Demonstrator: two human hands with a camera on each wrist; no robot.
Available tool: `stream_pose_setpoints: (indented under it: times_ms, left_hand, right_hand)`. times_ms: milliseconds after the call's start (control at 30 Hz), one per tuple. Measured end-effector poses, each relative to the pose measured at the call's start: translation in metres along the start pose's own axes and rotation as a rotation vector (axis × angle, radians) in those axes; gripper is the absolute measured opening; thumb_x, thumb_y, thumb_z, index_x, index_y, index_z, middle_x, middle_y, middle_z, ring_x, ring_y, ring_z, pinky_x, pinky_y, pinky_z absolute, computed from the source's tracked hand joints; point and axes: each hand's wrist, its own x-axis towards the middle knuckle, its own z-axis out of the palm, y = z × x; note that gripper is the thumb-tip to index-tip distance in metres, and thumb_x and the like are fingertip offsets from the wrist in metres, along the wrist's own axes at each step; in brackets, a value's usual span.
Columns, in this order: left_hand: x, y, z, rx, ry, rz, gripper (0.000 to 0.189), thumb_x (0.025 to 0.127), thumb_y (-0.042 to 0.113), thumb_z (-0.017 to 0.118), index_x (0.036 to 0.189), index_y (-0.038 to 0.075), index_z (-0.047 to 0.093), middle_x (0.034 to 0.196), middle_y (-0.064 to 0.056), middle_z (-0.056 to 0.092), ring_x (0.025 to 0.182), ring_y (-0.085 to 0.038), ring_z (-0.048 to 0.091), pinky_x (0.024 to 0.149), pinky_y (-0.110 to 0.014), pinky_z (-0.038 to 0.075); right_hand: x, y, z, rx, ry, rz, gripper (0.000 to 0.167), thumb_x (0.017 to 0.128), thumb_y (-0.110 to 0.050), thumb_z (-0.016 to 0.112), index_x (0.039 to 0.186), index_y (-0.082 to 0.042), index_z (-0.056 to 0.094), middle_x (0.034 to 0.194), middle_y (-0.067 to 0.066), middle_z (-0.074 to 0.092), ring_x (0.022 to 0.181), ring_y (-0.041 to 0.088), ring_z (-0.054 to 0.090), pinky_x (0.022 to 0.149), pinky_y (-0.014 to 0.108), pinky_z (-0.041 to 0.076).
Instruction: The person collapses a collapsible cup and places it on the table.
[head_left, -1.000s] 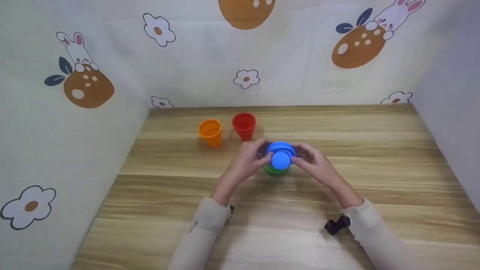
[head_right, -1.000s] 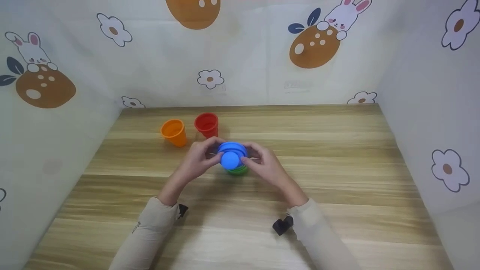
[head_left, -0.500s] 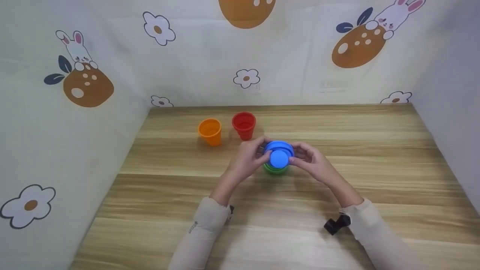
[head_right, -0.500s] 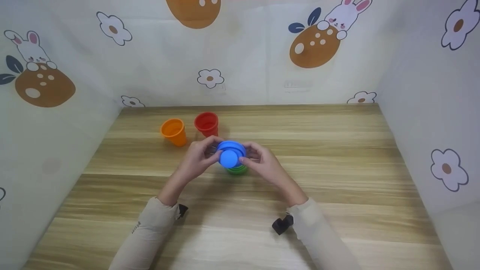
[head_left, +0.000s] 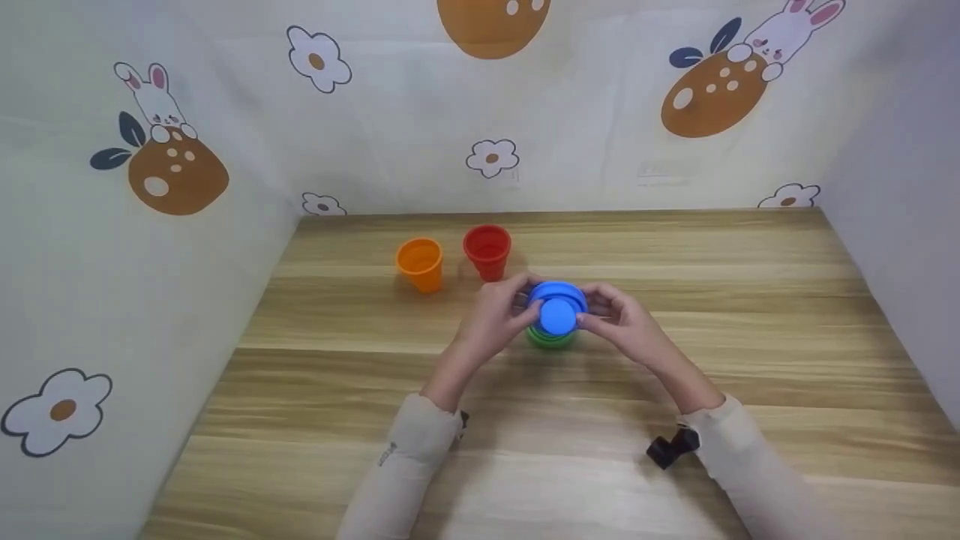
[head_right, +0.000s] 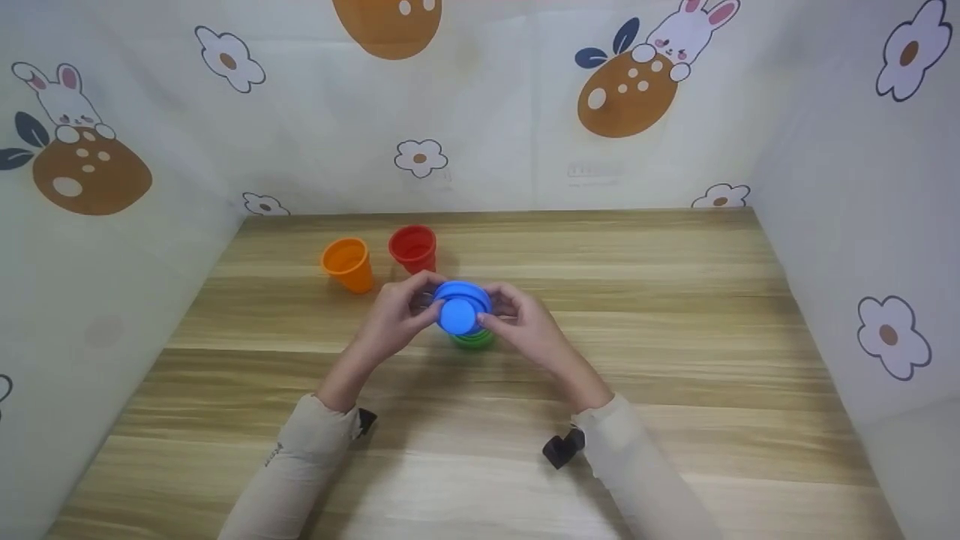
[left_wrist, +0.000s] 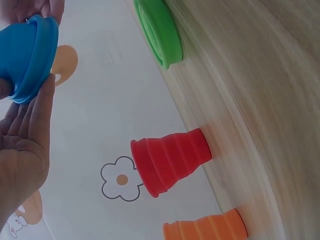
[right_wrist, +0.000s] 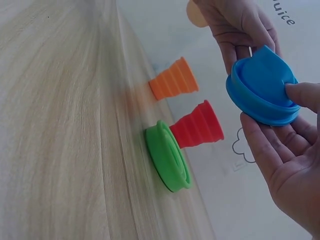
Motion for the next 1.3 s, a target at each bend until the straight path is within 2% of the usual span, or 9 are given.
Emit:
stream_pose_setpoints:
  times_ms: [167,333,433,533,700,867,1000,1133,1300]
  left_hand:
    - [0.000,0.000,0.000,-0.013,-0.028,-0.010,0.027,0.096,0.016,0.065,0.123,0.010,0.063,0.121,-0.007,0.070,0.108,-0.018,0.069,0.093,-0.028,0.058]
    - [0.000,0.002,-0.003,-0.013,-0.144,-0.045,0.032,0.096,0.019,0.066,0.127,0.013,0.061,0.124,-0.004,0.069,0.110,-0.017,0.068,0.099,-0.033,0.056]
    - [0.000,0.003,-0.003,0.004,-0.208,-0.046,0.035,0.095,0.020,0.066,0.129,0.014,0.061,0.125,-0.002,0.067,0.114,-0.018,0.066,0.103,-0.038,0.054]
    - [0.000,0.004,-0.003,0.006,-0.233,-0.045,0.036,0.095,0.019,0.067,0.129,0.014,0.061,0.126,-0.003,0.067,0.115,-0.019,0.064,0.105,-0.040,0.052]
    - [0.002,0.005,-0.002,0.015,-0.213,-0.047,0.033,0.094,0.015,0.066,0.127,0.012,0.061,0.124,-0.004,0.068,0.109,-0.020,0.064,0.101,-0.037,0.055]
    - [0.004,0.004,-0.002,0.032,-0.170,-0.051,0.031,0.094,0.011,0.064,0.125,0.010,0.061,0.123,-0.006,0.068,0.109,-0.020,0.065,0.099,-0.035,0.056]
    - [0.004,0.003,-0.001,-0.008,-0.126,-0.055,0.030,0.093,0.008,0.063,0.123,0.009,0.061,0.122,-0.006,0.068,0.110,-0.019,0.064,0.098,-0.032,0.057]
    - [0.004,0.002,-0.001,-0.045,-0.086,-0.024,0.029,0.093,0.006,0.062,0.122,0.007,0.062,0.121,-0.007,0.068,0.109,-0.020,0.065,0.096,-0.032,0.057]
    - [0.003,0.003,0.000,-0.041,-0.057,-0.005,0.028,0.093,0.006,0.063,0.121,0.008,0.062,0.120,-0.007,0.069,0.108,-0.020,0.065,0.094,-0.031,0.058]
  right_hand:
    - [-0.001,0.000,0.001,-0.036,0.027,-0.005,0.037,0.095,-0.001,0.062,0.128,0.012,0.053,0.123,0.025,0.063,0.103,0.002,0.065,0.091,0.019,0.056]
    - [-0.002,-0.001,0.000,-0.110,0.047,-0.016,0.032,0.096,-0.002,0.061,0.126,0.009,0.057,0.119,0.024,0.064,0.103,0.002,0.064,0.089,0.017,0.055]
    - [-0.003,-0.003,-0.001,-0.185,0.033,-0.016,0.032,0.095,-0.003,0.063,0.125,0.007,0.059,0.118,0.024,0.066,0.105,0.011,0.065,0.089,0.018,0.056]
    - [-0.004,-0.006,-0.002,-0.245,0.013,-0.011,0.032,0.096,-0.007,0.064,0.125,0.005,0.061,0.119,0.023,0.067,0.108,0.024,0.067,0.089,0.021,0.057]
    - [-0.003,-0.006,-0.003,-0.256,-0.003,0.000,0.034,0.097,-0.010,0.063,0.127,0.004,0.060,0.122,0.023,0.066,0.113,0.035,0.065,0.091,0.025,0.058]
    - [-0.002,-0.002,-0.005,-0.177,0.017,0.015,0.036,0.097,-0.011,0.063,0.130,0.003,0.059,0.125,0.022,0.066,0.113,0.019,0.065,0.092,0.019,0.055]
    - [-0.001,0.001,-0.007,-0.108,0.010,0.012,0.039,0.096,-0.008,0.064,0.132,0.005,0.056,0.127,0.024,0.063,0.109,0.004,0.064,0.094,0.018,0.054]
    - [0.000,0.003,-0.006,-0.045,-0.022,0.015,0.043,0.095,-0.005,0.064,0.134,0.008,0.052,0.128,0.023,0.061,0.108,0.003,0.063,0.095,0.018,0.053]
    - [0.000,0.004,-0.004,0.000,-0.025,0.032,0.043,0.093,-0.002,0.065,0.132,0.011,0.051,0.123,0.009,0.063,0.108,0.004,0.064,0.094,0.019,0.054]
